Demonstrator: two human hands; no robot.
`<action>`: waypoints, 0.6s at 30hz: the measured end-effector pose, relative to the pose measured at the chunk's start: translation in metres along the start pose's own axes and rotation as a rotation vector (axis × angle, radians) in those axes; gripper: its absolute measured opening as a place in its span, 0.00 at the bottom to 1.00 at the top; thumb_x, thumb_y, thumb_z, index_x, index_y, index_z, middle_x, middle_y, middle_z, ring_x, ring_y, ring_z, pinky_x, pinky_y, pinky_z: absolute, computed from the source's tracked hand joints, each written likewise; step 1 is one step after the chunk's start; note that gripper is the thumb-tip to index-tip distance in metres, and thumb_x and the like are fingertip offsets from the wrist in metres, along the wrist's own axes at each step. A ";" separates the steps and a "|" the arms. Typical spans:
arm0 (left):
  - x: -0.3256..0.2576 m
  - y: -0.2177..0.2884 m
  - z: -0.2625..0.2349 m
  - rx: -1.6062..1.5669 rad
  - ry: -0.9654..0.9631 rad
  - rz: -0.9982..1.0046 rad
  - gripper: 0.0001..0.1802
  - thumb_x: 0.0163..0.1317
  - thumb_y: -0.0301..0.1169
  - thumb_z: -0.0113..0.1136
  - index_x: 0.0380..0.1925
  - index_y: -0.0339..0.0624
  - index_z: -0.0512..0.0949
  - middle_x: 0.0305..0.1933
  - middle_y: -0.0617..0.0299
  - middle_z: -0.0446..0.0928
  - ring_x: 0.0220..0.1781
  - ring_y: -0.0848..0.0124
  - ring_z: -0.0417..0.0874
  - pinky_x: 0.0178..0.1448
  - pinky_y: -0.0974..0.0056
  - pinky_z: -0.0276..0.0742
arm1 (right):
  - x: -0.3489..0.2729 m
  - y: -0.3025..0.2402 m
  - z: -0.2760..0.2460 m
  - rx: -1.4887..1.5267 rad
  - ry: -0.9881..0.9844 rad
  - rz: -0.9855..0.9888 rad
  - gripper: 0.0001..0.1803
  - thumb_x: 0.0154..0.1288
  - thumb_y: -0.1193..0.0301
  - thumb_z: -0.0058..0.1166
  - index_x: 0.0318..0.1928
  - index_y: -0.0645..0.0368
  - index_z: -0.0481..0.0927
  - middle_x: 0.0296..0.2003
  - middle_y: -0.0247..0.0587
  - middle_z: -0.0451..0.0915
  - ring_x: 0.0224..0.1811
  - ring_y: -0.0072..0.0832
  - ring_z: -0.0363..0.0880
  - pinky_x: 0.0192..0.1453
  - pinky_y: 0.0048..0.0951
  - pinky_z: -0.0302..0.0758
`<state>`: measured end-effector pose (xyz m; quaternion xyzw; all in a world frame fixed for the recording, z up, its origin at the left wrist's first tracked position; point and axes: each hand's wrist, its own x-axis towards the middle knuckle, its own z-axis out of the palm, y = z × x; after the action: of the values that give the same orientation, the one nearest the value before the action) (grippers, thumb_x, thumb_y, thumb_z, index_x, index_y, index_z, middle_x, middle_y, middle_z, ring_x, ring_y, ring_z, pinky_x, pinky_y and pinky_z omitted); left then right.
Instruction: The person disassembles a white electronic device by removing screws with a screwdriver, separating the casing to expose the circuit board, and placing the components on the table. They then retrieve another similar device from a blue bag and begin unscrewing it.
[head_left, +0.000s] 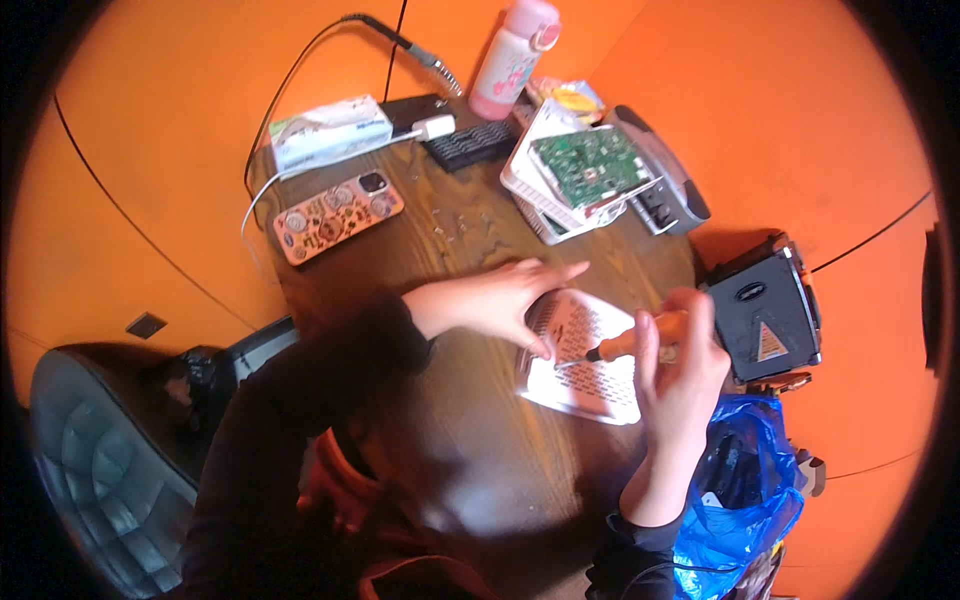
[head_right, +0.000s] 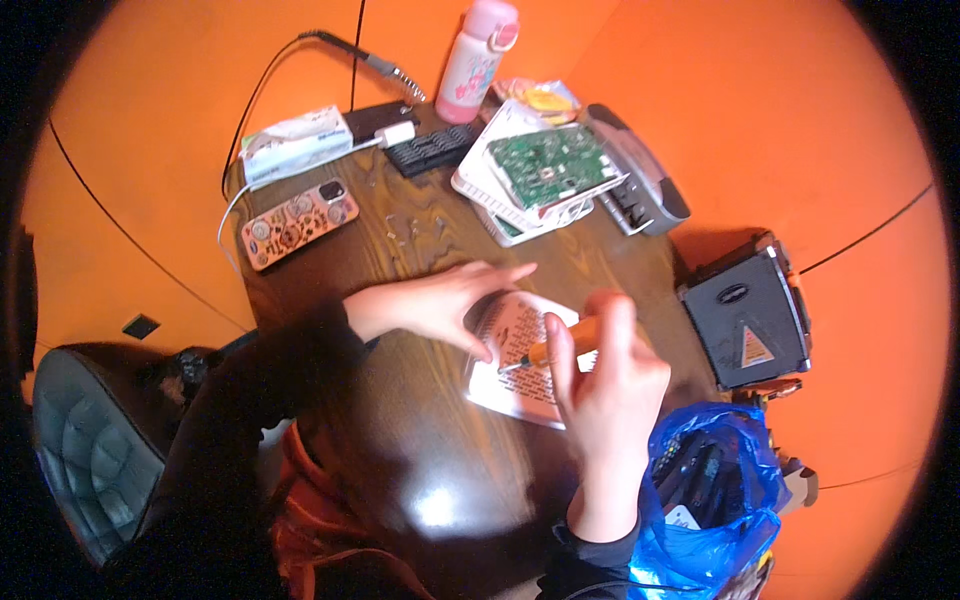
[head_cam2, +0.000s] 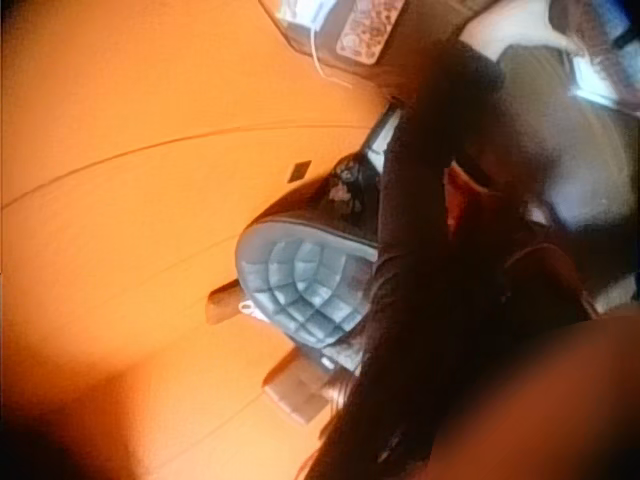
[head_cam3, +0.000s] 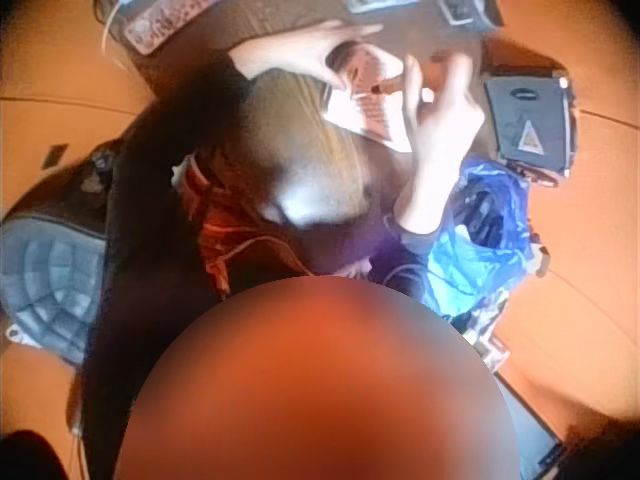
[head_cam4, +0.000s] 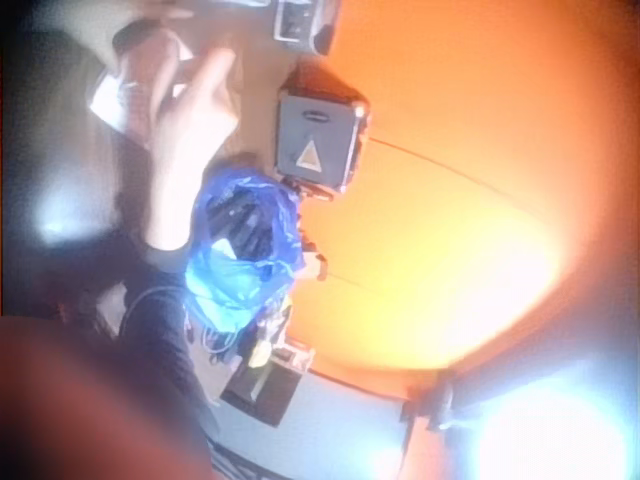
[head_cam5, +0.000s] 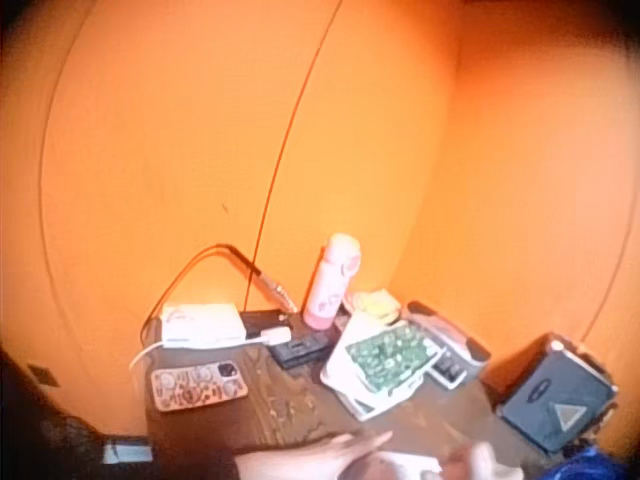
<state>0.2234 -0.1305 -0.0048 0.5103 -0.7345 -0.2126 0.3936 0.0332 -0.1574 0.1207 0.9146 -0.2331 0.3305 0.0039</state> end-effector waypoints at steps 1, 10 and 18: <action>0.001 0.000 -0.001 0.031 -0.024 -0.022 0.61 0.37 0.43 0.73 0.67 0.45 0.43 0.55 0.47 0.66 0.58 0.52 0.65 0.62 0.54 0.58 | 0.004 -0.005 -0.005 -0.177 -0.061 0.029 0.13 0.57 0.64 0.57 0.34 0.58 0.69 0.16 0.39 0.75 0.18 0.37 0.77 0.21 0.31 0.72; 0.001 0.001 0.000 -0.044 -0.012 -0.007 0.60 0.37 0.41 0.73 0.66 0.41 0.45 0.54 0.48 0.68 0.58 0.55 0.65 0.63 0.56 0.57 | 0.014 0.012 0.002 0.123 -0.130 -0.340 0.07 0.47 0.74 0.54 0.24 0.57 0.69 0.16 0.41 0.69 0.18 0.40 0.71 0.22 0.36 0.69; 0.000 0.002 -0.002 -0.085 -0.022 -0.004 0.58 0.38 0.40 0.73 0.66 0.43 0.46 0.57 0.46 0.66 0.60 0.54 0.64 0.64 0.55 0.57 | -0.025 0.001 0.022 0.132 0.322 -0.002 0.26 0.48 0.78 0.62 0.50 0.67 0.70 0.23 0.41 0.75 0.20 0.29 0.73 0.25 0.26 0.70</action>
<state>0.2235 -0.1298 -0.0024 0.4921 -0.7281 -0.2498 0.4066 0.0293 -0.1514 0.0884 0.8483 -0.2064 0.4873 -0.0187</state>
